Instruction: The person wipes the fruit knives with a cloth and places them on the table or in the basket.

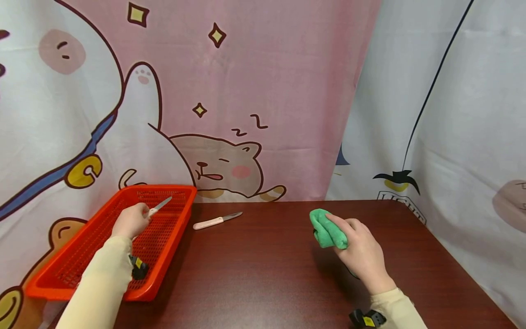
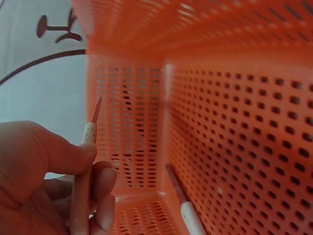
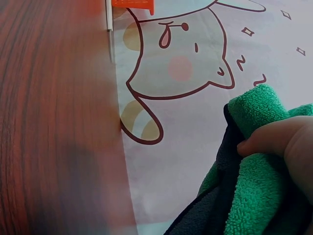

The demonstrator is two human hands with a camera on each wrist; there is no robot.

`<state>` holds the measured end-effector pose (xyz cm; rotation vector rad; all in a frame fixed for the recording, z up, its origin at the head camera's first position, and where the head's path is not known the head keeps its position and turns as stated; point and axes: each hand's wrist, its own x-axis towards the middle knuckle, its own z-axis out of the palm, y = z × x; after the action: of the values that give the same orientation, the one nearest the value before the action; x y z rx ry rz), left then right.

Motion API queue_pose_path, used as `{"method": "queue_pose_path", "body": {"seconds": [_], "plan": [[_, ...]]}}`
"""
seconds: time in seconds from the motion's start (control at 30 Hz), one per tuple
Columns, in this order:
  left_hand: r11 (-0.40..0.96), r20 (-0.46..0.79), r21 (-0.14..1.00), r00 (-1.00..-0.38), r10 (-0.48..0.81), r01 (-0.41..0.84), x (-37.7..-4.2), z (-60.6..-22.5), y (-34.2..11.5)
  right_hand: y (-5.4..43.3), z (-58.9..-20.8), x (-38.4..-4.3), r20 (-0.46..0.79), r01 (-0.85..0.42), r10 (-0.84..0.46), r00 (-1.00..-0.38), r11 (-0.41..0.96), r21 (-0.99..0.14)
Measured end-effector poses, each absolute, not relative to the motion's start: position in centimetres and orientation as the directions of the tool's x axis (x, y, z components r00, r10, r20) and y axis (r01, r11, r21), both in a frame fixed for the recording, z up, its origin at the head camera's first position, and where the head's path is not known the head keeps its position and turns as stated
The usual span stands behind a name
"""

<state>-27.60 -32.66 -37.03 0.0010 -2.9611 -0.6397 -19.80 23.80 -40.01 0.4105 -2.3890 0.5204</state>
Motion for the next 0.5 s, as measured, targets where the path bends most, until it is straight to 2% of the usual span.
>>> {"method": "queue_pose_path", "body": {"seconds": [0.5], "plan": [[0.903, -0.025, 0.428, -0.999, -0.021, -0.030, -28.4, -39.2, -32.7, 23.2, -40.4, -19.8, 0.639, -0.417, -0.165, -0.751, 0.869, -0.265]]}}
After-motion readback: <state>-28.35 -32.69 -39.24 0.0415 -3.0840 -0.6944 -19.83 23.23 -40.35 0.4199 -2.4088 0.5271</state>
